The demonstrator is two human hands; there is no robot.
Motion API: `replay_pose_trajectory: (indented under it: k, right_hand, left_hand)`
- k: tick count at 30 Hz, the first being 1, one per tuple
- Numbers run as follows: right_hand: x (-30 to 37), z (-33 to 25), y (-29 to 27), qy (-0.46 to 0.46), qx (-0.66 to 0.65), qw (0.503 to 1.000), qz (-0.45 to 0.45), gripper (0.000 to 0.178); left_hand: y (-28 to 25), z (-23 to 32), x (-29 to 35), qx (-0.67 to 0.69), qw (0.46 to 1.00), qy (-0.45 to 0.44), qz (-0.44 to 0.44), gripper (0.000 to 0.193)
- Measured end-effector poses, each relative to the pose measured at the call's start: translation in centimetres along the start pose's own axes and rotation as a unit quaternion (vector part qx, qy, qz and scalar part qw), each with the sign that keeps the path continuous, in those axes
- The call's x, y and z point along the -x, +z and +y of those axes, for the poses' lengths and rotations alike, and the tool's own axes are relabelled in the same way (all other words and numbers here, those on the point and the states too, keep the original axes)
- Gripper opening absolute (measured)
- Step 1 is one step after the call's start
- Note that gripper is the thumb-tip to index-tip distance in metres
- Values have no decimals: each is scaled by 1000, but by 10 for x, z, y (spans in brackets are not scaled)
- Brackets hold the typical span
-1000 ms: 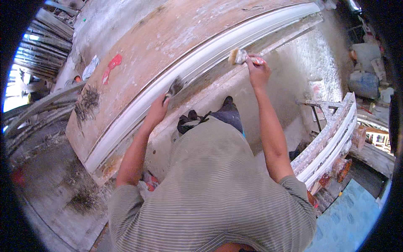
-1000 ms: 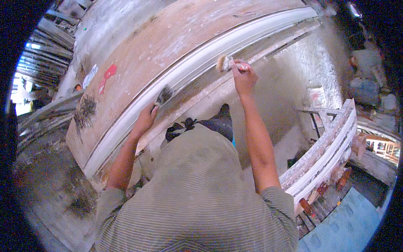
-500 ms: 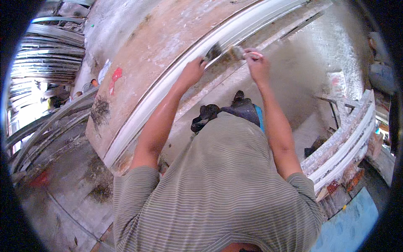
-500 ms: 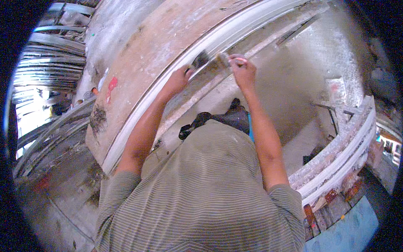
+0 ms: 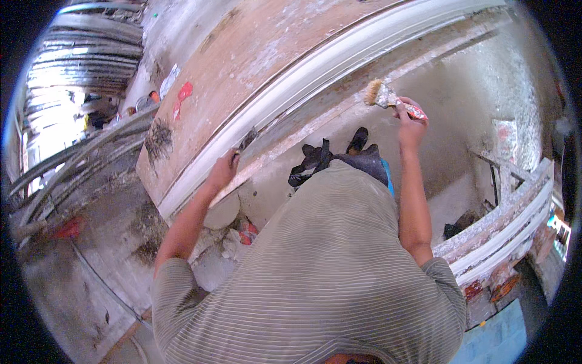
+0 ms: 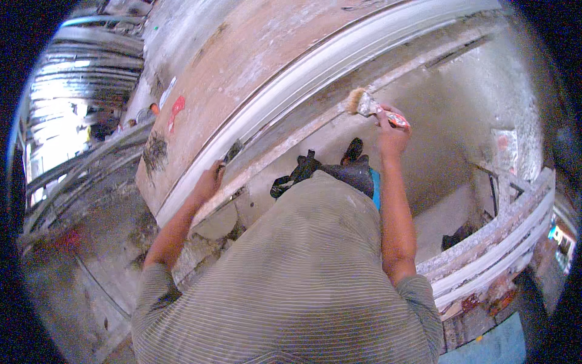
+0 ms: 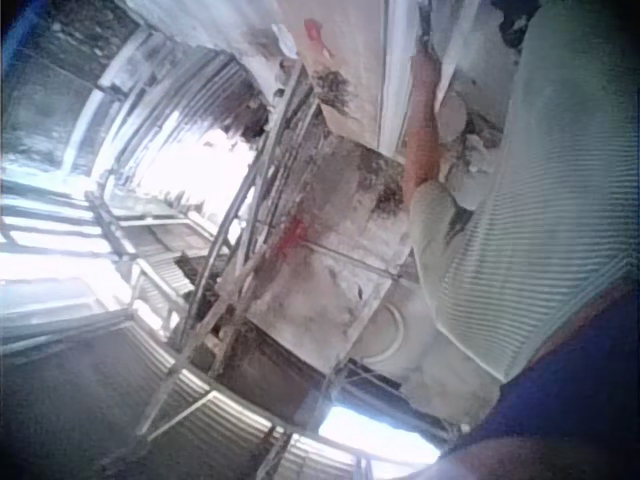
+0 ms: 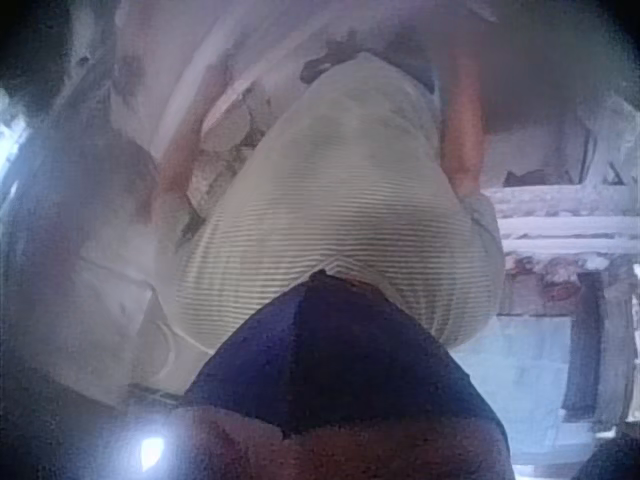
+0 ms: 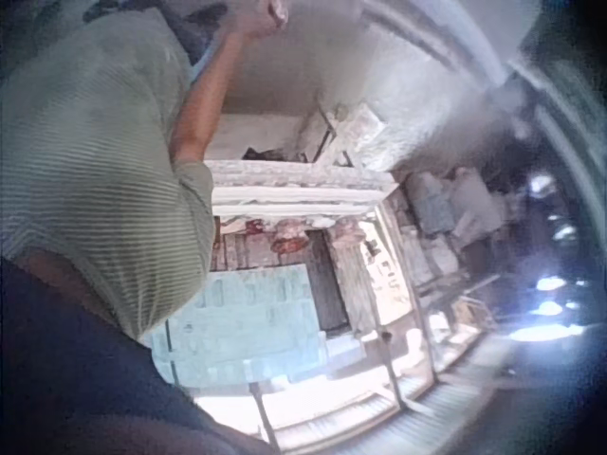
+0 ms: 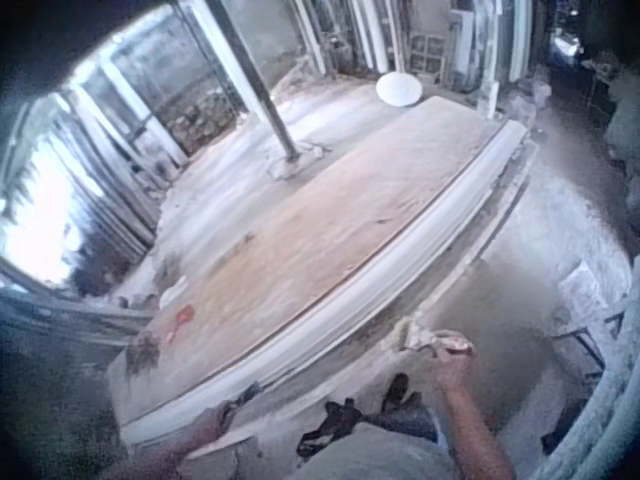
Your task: The person uses a scraper and a brush to clean a long white molding piece on a workbench. They scrape along the grooves, brush away debris, and then lift the cleaned molding to inspect it before placing it upright against a wall.
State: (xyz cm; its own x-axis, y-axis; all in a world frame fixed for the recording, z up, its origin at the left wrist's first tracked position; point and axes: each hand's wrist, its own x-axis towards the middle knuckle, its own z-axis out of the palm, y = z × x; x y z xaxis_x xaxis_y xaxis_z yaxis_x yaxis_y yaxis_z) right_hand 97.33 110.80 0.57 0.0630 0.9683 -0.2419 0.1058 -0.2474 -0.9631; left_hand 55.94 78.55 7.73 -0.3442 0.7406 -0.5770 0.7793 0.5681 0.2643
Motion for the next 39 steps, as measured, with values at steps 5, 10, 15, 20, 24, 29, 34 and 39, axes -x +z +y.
replay_pose_trajectory:
  k: [5, 10, 15, 20, 24, 29, 34, 39]
  right_hand:
    - [-1, 4, 0, 3, 1, 1000, -25, 18]
    - [-1, -22, 3, -4, 27, 1000, -7, 15]
    - [-2, -35, 12, -6, -66, 997, 46, 18]
    - [6, -38, 15, -12, -50, 997, 52, 20]
    - [9, -4, -9, 34, -51, 995, 80, 21]
    - [14, 29, -20, 98, -96, 984, 114, 24]
    - [15, 19, -4, 86, -90, 987, 98, 23]
    - [6, -13, 17, 49, -51, 994, 83, 20]
  left_hand:
    - [-20, -24, -34, 32, 996, 50, -67, 40]
    - [21, 116, -128, 83, 983, 150, 63, 36]
    - [-3, 202, -191, -26, 984, 153, -83, 31]
    - [13, 106, -153, 102, 967, 227, -55, 41]
    - [8, 41, -71, 219, 966, 121, -58, 41]
    - [5, 4, -22, 63, 989, 129, 28, 38]
    - [-4, -1, -17, -42, 988, 135, 56, 38]
    - [-4, 14, -47, -70, 971, 213, 79, 39]
